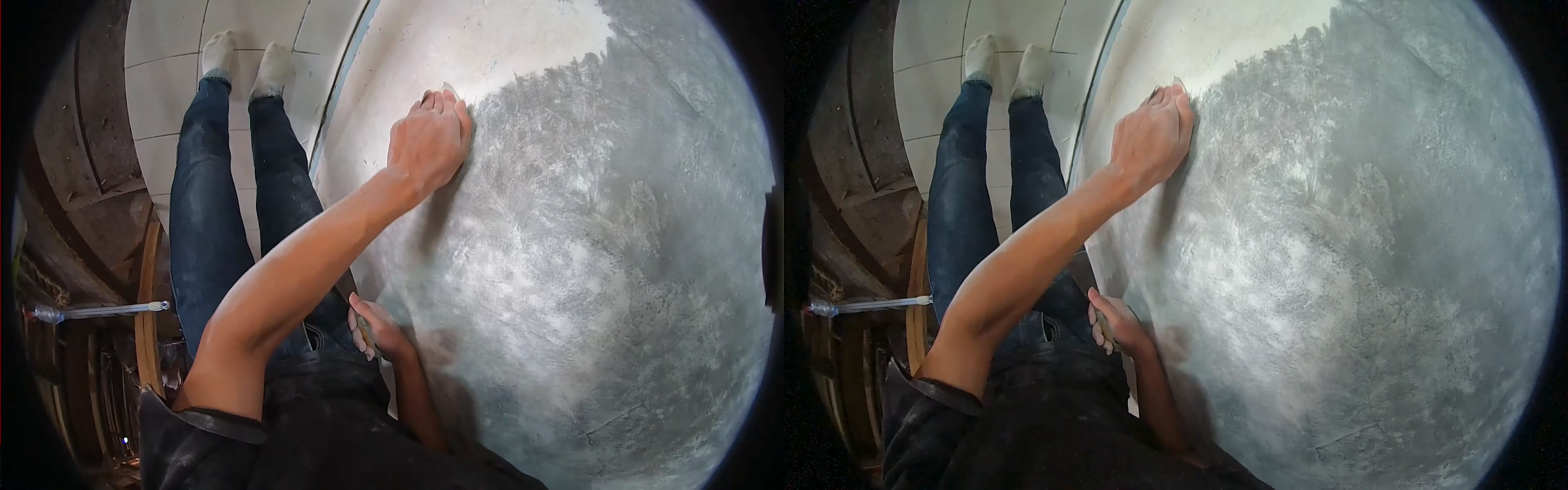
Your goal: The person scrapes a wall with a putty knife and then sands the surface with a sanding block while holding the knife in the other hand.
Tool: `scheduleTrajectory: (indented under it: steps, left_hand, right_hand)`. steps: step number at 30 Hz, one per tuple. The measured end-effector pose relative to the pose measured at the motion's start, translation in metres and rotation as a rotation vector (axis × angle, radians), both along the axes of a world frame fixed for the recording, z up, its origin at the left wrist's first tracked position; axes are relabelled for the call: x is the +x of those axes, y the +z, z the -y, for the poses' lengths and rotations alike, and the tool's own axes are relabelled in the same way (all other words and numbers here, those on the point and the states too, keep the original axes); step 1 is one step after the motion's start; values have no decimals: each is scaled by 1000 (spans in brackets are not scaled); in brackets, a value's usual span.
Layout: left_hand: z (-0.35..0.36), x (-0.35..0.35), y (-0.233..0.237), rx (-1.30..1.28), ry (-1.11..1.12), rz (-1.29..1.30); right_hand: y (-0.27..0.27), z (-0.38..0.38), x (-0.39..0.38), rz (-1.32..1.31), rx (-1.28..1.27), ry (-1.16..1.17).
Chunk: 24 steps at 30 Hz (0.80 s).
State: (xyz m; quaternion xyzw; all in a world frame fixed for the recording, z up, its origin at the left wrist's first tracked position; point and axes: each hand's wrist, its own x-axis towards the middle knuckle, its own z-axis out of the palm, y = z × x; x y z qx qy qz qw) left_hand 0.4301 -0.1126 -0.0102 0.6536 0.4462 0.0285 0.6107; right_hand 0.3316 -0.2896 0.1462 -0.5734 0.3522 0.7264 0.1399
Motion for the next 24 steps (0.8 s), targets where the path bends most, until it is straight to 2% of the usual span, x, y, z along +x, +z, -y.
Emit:
scheduleTrajectory:
  steps: [5, 9, 12, 15, 19, 22, 23, 24]
  left_hand:
    - [22, -12, 20, 221, 85, 92]
    - [-10, 1, 7, -78, -95, -60]
    - [4, 4, -3, 227, 42, -33]
    - [17, -7, 19, 277, 85, 79]
    - [-2, -3, 17, 21, -48, -15]
    - [-10, 3, 1, 149, -40, -32]
    - [-10, 3, 2, -5, -115, -50]
    - [-3, 0, 8, 97, -67, -23]
  right_hand:
    - [-3, -3, 2, -18, 1, -7]
    - [-1, -1, 0, -14, -18, -11]
    - [-1, 0, 0, -7, 32, -33]
    - [-2, 3, -1, -17, 14, -36]
    - [-1, -1, 0, -8, -10, -16]
    - [-2, 1, 0, -4, -3, -22]
    - [-2, 1, 0, -3, 3, -19]
    - [-1, 2, -1, -5, 5, -20]
